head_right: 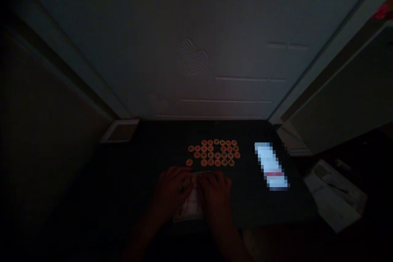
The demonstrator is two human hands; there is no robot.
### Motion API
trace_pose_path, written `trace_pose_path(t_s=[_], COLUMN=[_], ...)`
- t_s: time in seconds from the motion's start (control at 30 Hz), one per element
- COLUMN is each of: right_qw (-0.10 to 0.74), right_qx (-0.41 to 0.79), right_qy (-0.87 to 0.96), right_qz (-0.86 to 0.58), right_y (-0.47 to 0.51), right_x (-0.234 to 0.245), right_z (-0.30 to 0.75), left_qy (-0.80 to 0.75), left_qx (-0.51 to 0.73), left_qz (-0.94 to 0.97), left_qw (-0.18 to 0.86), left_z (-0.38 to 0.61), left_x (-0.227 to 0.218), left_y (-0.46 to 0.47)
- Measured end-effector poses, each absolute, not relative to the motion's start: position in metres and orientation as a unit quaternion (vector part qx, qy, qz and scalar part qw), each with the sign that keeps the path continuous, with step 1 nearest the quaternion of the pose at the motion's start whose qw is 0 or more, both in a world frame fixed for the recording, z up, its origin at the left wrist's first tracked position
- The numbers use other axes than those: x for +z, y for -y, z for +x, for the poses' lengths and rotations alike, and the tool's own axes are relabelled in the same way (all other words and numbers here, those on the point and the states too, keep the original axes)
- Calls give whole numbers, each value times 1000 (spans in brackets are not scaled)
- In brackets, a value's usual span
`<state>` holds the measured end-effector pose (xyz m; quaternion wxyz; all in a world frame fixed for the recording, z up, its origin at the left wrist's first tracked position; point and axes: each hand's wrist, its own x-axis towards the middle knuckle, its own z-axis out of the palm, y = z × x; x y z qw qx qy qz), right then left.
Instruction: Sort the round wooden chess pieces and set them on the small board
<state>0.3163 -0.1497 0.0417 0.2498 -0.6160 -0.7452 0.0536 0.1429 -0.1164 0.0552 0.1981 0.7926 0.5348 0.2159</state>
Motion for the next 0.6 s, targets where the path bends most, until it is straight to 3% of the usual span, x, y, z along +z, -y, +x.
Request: trace_pose_path(t_s=[0.27, 0.6], right_qw=[267, 405], right_qx=[53, 141], right_qy=[738, 637], right_qz=[-618, -640], right_y=[156, 160], right_x=[36, 27], right_z=[323, 334], left_qy=[-524, -504], left_qx=[215, 200], left_qz=[800, 808], left_qw=[200, 228], left_z=[146, 154], left_x=[56, 59], left_y=[115, 111])
